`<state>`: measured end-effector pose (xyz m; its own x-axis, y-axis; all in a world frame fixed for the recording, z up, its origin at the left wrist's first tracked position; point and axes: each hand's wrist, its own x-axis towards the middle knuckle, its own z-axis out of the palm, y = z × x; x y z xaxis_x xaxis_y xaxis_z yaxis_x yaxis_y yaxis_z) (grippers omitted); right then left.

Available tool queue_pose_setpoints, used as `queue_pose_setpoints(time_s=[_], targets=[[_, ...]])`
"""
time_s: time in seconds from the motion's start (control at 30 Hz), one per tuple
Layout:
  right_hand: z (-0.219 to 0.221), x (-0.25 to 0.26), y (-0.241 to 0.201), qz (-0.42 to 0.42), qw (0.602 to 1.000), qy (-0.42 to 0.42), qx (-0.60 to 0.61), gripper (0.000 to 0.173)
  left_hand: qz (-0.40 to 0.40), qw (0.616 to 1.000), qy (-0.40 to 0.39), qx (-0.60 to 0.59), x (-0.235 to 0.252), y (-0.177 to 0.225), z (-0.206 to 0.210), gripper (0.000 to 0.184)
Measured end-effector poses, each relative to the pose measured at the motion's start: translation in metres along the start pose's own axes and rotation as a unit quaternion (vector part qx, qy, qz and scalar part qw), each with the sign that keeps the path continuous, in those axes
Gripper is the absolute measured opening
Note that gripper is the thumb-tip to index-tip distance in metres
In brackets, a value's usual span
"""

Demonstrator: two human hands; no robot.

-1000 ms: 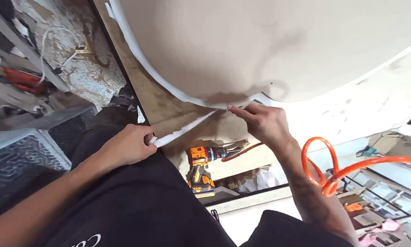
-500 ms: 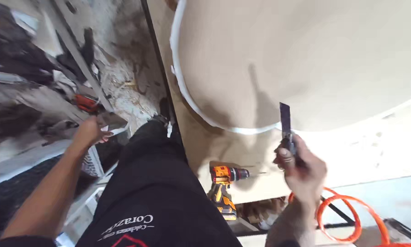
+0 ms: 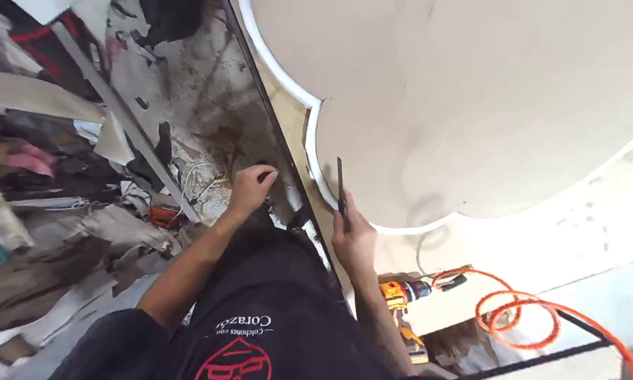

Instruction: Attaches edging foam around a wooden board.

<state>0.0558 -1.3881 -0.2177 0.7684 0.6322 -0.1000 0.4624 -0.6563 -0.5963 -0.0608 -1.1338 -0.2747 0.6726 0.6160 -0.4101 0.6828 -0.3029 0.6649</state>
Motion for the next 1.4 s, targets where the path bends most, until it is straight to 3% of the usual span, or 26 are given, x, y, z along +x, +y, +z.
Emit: queue_pose_setpoints(time_s=[0.07, 0.17, 0.27, 0.5, 0.77, 0.97, 1.4], targets=[[0.032, 0.030, -0.027, -0.008, 0.999, 0.045, -0.006, 0.044, 0.036, 0.996, -0.010, -0.075, 0.030, 0.025, -0.007, 0.026], [0.067, 0.072, -0.056, 0.016, 0.998, 0.059, -0.031, 0.046, 0.010, 0.982, -0.095, -0.163, 0.068, 0.048, -0.023, 0.027], [0.089, 0.102, -0.073, 0.063, 0.994, 0.065, -0.068, 0.048, -0.017, 0.971, -0.162, -0.177, 0.091, 0.060, -0.042, 0.028], [0.107, 0.110, -0.077, 0.118, 0.989, 0.062, -0.068, 0.045, -0.034, 0.943, -0.253, -0.214, 0.115, 0.071, -0.039, 0.045], [0.115, 0.109, -0.088, 0.124, 0.985, 0.109, -0.057, 0.045, -0.073, 0.919, -0.265, -0.284, 0.124, 0.062, -0.032, 0.043], [0.115, 0.110, -0.084, 0.142, 0.985, 0.085, -0.056, 0.045, -0.081, 0.920, -0.262, -0.281, 0.128, 0.060, -0.037, 0.036], [0.120, 0.105, -0.081, 0.140, 0.983, 0.088, -0.076, 0.045, -0.034, 0.953, -0.244, -0.175, 0.136, 0.063, -0.045, 0.025]])
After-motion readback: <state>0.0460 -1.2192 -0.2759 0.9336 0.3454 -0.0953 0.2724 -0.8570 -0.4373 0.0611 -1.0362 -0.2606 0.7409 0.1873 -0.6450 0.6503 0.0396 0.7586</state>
